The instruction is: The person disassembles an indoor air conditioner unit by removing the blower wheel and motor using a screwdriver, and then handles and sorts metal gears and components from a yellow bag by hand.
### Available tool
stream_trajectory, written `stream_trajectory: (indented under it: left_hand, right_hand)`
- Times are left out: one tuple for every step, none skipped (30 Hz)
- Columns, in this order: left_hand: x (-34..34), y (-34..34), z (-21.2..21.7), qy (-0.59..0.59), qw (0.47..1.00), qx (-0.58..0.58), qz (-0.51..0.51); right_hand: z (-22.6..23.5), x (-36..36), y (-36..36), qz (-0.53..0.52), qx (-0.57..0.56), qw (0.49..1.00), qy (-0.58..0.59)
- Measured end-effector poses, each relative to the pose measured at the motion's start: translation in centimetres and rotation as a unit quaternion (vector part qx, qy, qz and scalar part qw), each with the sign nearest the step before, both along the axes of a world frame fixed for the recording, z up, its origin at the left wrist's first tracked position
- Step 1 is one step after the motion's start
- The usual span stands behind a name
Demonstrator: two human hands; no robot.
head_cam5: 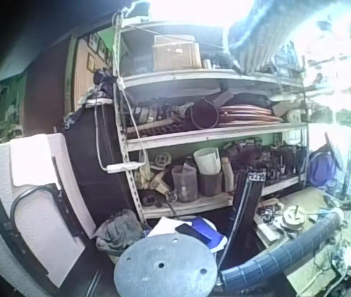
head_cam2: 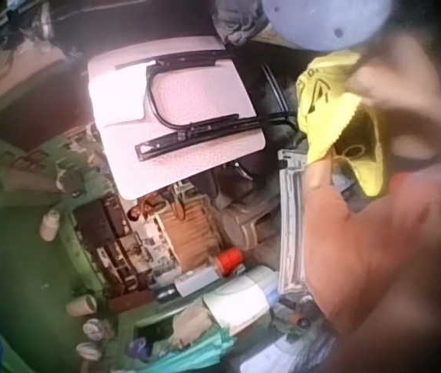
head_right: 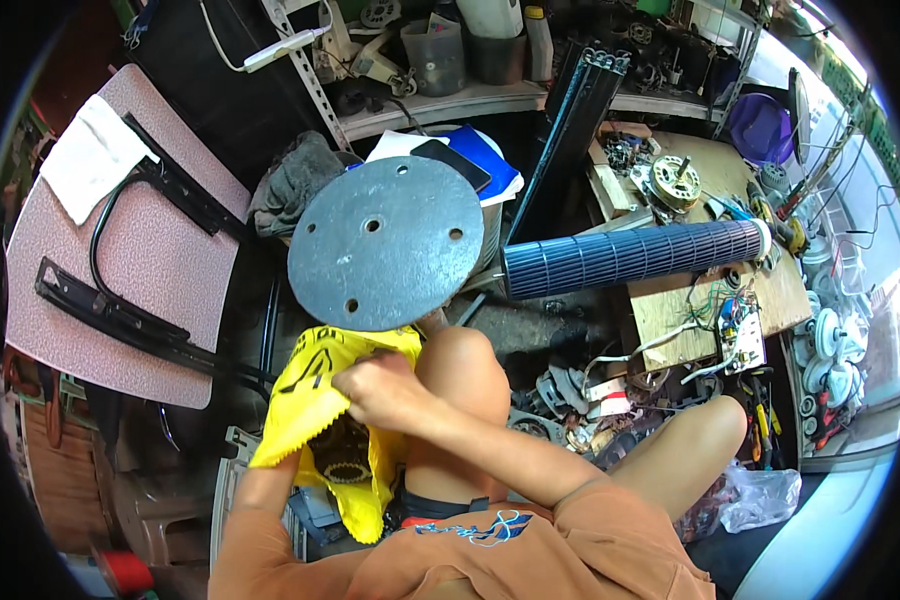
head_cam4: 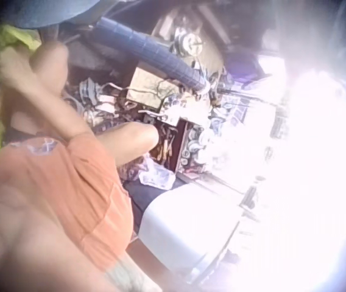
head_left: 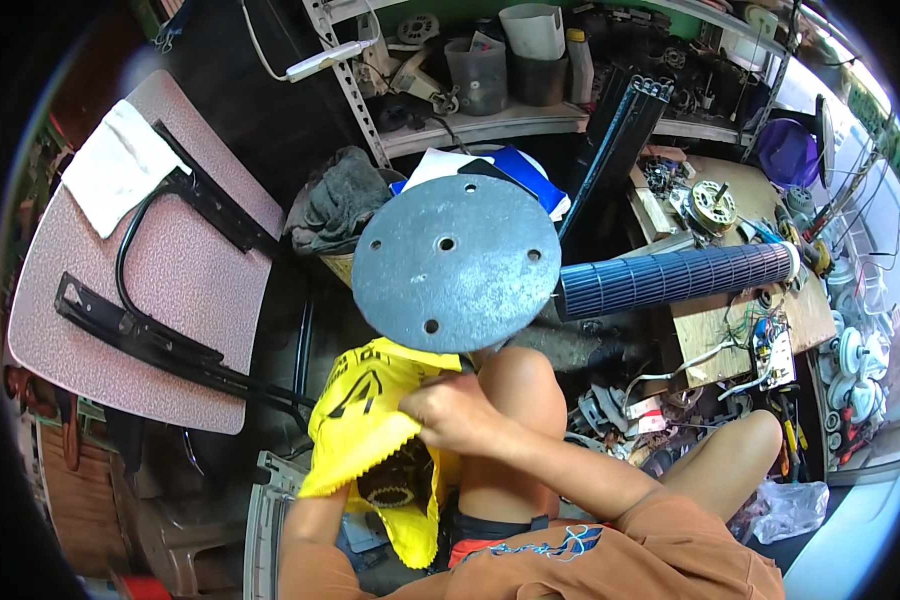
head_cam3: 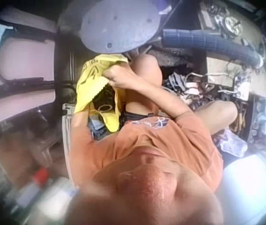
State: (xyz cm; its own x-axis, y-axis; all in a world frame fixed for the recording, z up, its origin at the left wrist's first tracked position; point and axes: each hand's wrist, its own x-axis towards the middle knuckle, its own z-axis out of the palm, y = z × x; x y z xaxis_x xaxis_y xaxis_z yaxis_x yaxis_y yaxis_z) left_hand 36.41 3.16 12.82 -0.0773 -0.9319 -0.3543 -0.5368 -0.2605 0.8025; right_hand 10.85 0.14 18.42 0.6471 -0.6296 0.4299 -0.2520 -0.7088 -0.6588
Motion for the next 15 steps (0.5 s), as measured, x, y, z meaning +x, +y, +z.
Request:
stream_trajectory:
  left_hand:
    - [-0.2,0.7,-0.1,0.007,1.0,0.012,0.004]
    - [-0.3,1.1,-0.2,0.012,1.0,0.02,0.007]
    - [-0.3,1.3,-0.5,0.018,0.999,0.025,0.01]
    - [-0.3,1.8,-0.6,0.023,0.999,0.033,0.013]
    - [-0.3,2.1,-0.7,0.028,0.999,0.04,0.014]
    - [-0.4,2.5,-0.8,0.032,0.998,0.048,0.017]
    - [-0.7,2.5,-1.0,0.035,0.998,0.052,0.017]
    - [-0.6,2.0,-1.1,0.036,0.998,0.054,0.013]
    - [-0.6,1.4,-0.7,0.033,0.998,0.052,0.013]
    - [-0.8,0.6,-0.5,0.032,0.998,0.05,0.009]
    - [-1.4,0.0,-0.7,0.032,0.998,0.049,0.005]
    - [-2.0,-0.5,-0.9,0.034,0.998,0.049,0.0]
    - [-2.6,-1.7,-0.7,0.031,0.999,0.044,-0.009]
    - [-3.0,-2.6,-0.3,0.032,0.999,0.039,-0.012]
    - [-3.6,-3.2,-0.2,0.033,0.999,0.041,-0.015]
  right_hand:
    - [-0.4,0.3,0.3,0.033,0.009,0.999,-0.013]
    - [-0.9,0.5,0.6,0.02,-0.011,0.999,-0.031]
    - [-1.1,0.4,0.8,0.032,-0.02,0.999,-0.017]
    - [-1.4,0.5,1.2,0.034,-0.028,0.999,-0.018]
    - [-1.7,0.4,1.4,0.034,-0.036,0.999,-0.018]
    - [-1.7,-0.2,1.4,0.033,-0.034,0.998,-0.033]
    - [-1.7,-0.5,1.2,0.026,-0.03,0.999,-0.032]
    - [-1.7,-1.0,0.9,0.017,-0.03,0.999,-0.035]
    - [-1.3,-1.3,0.5,0.013,-0.034,0.999,-0.041]
    - [-1.4,-1.6,0.2,0.001,-0.028,0.999,-0.036]
    - [-1.2,-2.1,-0.1,-0.003,-0.028,0.999,-0.038]
    - [-1.1,-2.8,-0.4,-0.029,-0.026,0.998,-0.056]
    - [-0.8,-3.3,-0.7,-0.059,-0.027,0.995,-0.077]
    - [-2.0,-3.3,-1.4,-0.07,-0.016,0.997,-0.042]
    - [-2.1,-3.2,-1.6,-0.076,-0.013,0.996,-0.044]
